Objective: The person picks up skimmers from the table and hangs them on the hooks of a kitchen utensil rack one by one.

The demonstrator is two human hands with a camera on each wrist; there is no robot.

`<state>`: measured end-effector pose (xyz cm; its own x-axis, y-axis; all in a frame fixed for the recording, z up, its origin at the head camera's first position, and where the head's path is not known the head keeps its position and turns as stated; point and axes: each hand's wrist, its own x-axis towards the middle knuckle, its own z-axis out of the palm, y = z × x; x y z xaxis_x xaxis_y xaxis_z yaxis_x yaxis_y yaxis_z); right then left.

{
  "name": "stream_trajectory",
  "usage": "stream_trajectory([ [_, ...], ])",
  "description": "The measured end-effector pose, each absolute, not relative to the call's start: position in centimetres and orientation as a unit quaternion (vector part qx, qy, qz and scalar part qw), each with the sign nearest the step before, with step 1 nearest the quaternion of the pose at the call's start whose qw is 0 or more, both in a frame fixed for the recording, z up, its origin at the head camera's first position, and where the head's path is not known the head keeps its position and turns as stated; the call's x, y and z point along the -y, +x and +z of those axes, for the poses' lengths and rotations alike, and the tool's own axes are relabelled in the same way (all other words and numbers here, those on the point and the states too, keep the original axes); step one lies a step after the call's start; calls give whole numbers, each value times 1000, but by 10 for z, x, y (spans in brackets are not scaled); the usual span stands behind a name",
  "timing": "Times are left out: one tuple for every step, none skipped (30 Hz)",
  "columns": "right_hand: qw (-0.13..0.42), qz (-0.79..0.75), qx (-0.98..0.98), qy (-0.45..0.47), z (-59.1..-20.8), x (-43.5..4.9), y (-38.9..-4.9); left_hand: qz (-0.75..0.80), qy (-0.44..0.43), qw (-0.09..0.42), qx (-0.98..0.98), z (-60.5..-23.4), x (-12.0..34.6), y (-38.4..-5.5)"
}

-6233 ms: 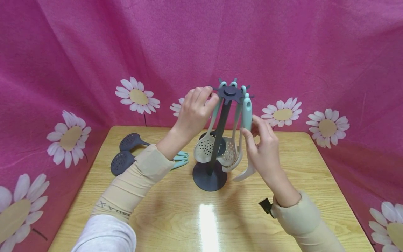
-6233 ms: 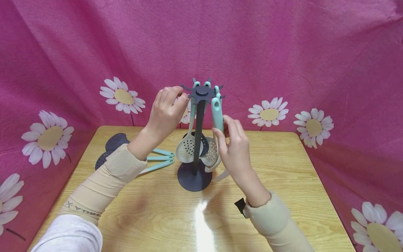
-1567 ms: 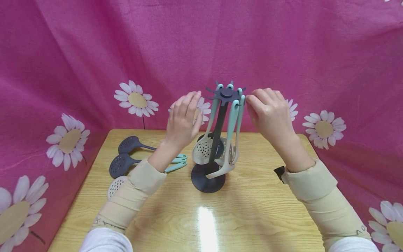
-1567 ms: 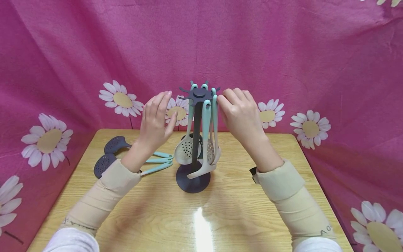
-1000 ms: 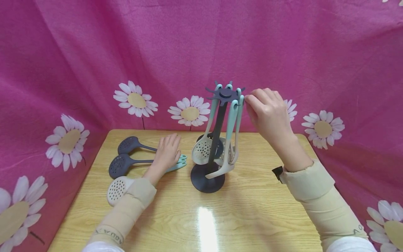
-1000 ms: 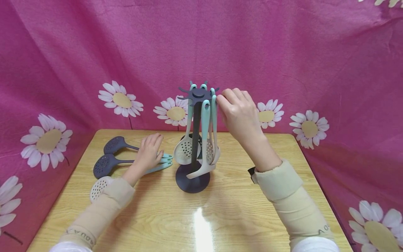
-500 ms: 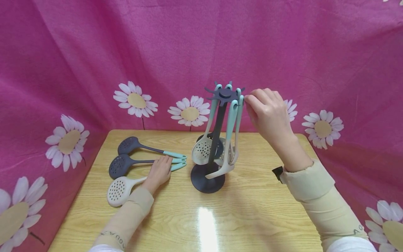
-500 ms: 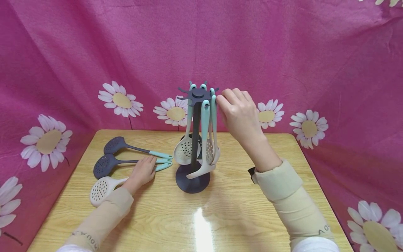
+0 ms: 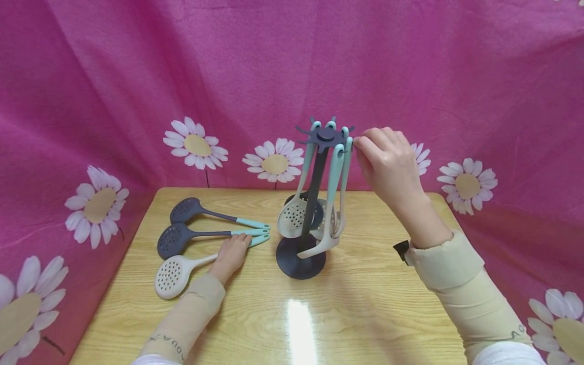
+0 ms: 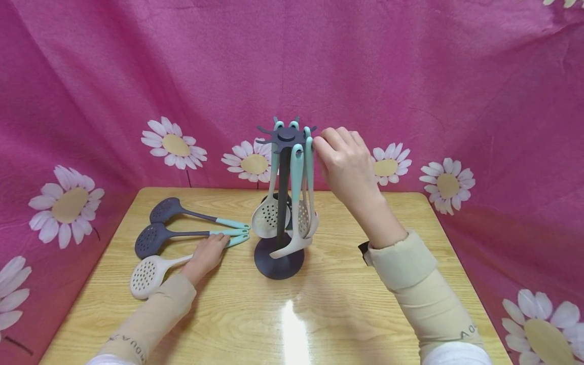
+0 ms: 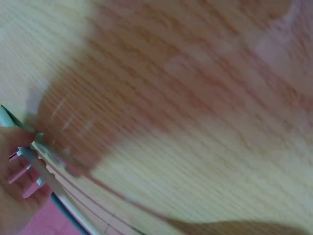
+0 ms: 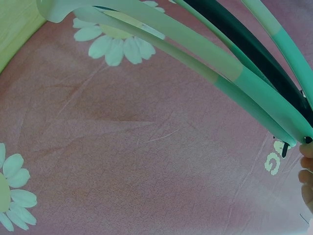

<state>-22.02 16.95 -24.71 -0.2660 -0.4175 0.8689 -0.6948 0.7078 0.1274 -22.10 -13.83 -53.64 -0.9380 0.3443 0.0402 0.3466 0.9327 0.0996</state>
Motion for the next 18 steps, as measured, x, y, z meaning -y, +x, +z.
stream_trajectory([
  [491,141,783,355,-247,-169,-220,-55,-175,9,983,-537,138,-221],
  [490,142,783,355,-247,-169,-220,-56,-174,7,983,-538,139,-221],
  [490,142,784,355,-247,-169,-220,-58,-173,7,983,-538,139,-221],
  [489,142,784,355,-247,-169,-220,-60,-173,9,983,-539,139,-221],
  [488,142,784,356,-247,-169,-220,-60,-172,10,983,-539,139,-221],
  [488,142,785,356,-247,-169,-220,-61,-170,11,983,-540,139,-221],
  [487,143,785,356,-247,-169,-220,-61,-169,12,984,-540,139,-221],
  [486,143,785,356,-247,-169,-220,-61,-167,13,984,-541,139,-221],
  [486,144,785,356,-247,-169,-220,-60,-166,15,984,-541,139,-221],
  [485,144,785,356,-247,-169,-220,-59,-165,16,984,-541,138,-221],
  [485,145,785,356,-247,-169,-221,-58,-164,17,985,-541,138,-221],
  [484,146,786,356,-247,-169,-221,-60,-164,17,985,-541,138,-221],
  [483,144,786,357,-247,-170,-221,-61,-162,17,985,-540,138,-220],
  [482,141,788,358,-247,-170,-221,-63,-161,16,985,-540,138,-220],
  [479,138,789,358,-247,-170,-221,-66,-160,14,985,-539,138,-220],
  [477,134,791,359,-247,-171,-221,-69,-158,12,985,-539,137,-220],
  [476,131,792,360,-247,-171,-221,-73,-156,11,985,-538,137,-220],
  [474,127,793,360,-247,-172,-221,-77,-155,9,985,-537,137,-220],
])
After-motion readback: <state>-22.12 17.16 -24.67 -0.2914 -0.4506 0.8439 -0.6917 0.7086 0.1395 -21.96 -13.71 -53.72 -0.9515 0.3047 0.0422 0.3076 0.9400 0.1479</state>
